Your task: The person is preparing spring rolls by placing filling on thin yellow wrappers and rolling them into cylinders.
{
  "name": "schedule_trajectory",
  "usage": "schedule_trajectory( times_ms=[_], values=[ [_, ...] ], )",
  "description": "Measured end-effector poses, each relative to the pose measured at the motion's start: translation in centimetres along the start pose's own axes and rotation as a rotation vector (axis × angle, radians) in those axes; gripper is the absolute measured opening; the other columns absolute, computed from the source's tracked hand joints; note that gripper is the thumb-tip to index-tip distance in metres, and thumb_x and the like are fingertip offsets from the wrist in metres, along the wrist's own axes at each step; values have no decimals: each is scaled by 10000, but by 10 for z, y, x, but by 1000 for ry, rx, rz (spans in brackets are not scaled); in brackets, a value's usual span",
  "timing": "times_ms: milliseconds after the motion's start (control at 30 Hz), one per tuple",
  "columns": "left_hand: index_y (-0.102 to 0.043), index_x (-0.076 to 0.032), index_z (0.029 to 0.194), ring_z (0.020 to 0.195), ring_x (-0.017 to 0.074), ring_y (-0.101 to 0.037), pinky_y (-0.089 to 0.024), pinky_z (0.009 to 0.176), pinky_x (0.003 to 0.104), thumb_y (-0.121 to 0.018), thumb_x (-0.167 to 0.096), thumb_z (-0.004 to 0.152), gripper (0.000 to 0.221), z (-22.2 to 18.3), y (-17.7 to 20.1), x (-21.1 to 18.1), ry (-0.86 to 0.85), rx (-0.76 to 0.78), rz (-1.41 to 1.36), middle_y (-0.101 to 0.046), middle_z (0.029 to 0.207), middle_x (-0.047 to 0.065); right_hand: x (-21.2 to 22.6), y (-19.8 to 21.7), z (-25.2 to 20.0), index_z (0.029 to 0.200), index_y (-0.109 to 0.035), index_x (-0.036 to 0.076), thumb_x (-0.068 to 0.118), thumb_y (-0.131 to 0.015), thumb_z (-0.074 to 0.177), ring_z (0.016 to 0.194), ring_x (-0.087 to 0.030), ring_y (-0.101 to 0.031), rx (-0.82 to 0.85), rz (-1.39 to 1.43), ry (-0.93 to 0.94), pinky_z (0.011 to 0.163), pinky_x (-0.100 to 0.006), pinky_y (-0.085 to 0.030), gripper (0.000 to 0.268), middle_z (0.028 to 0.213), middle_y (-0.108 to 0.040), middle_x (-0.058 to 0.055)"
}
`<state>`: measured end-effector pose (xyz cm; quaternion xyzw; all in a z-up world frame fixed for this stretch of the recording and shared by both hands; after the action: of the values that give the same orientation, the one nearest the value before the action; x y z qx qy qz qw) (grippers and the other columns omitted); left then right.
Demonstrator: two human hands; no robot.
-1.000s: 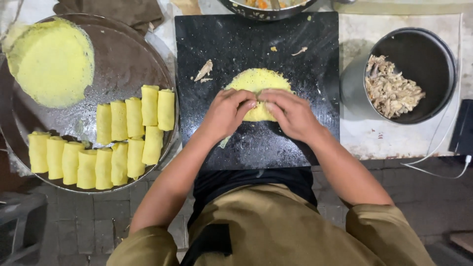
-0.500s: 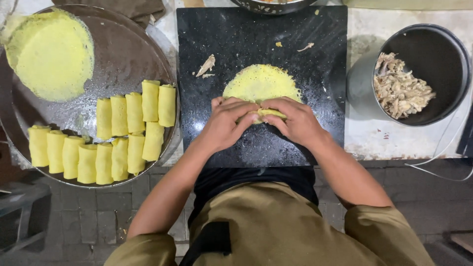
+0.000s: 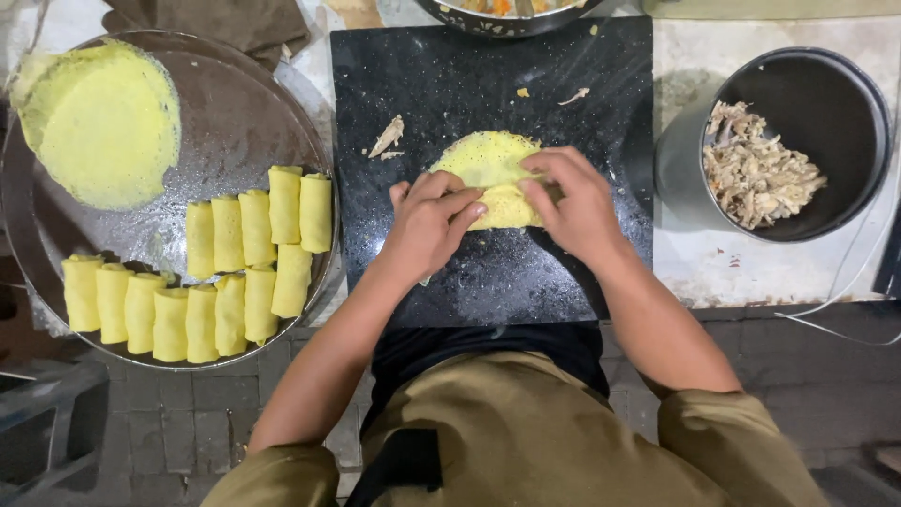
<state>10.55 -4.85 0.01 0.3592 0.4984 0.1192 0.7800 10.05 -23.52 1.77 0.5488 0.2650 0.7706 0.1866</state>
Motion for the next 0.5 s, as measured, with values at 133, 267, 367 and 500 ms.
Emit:
schedule_trajectory(
  times_ms=[133,267,367,500],
  values=[
    [-757,-175,1040,903,174,-583,-243,857,384,-607,-351,990,236,4,-4,5,55,52,-18,-633,945,-11,7,13,-14,1076,-722,45,29,-646,931,991,-314,-666,-112,-50,140,869,-417,-548,165,1003,-688,-132],
    [-760,-208,1026,940,164,-562,-229,877,384,-610,-354,984,213,5,-3,4,68,16,36,-608,971,-22,77,0,-5,1218,-647,-13,147,-711,900,1100,-363,-639,109,-140,361,986,-499,-514,362,1093,-668,-229],
    [-709,-119,1167,981,173,-587,-264,859,386,-552,-357,1019,321,1,-1,-2,27,45,111,-626,1052,24,59,-18,-8,1301,-591,-19,162,-687,925,1145,-387,-621,136,-176,292,1001,-513,-500,428,1156,-662,-244],
    [-570,-24,1359,1063,243,-619,-314,893,384,-601,-320,1000,467,-4,19,-23,-28,66,137,-643,1136,133,44,-21,-9,1300,-607,29,138,-701,903,1133,-375,-625,223,-117,179,985,-513,-518,423,1151,-669,-212]
  ],
)
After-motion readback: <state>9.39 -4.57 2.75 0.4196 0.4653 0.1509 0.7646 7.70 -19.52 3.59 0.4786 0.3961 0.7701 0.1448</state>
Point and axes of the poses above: each hand's wrist, its own z-axis towards the middle knuckle, its own y-axis out of the back of the hand, x = y × z, the point moved 7 cm from there along z, towards the middle knuckle
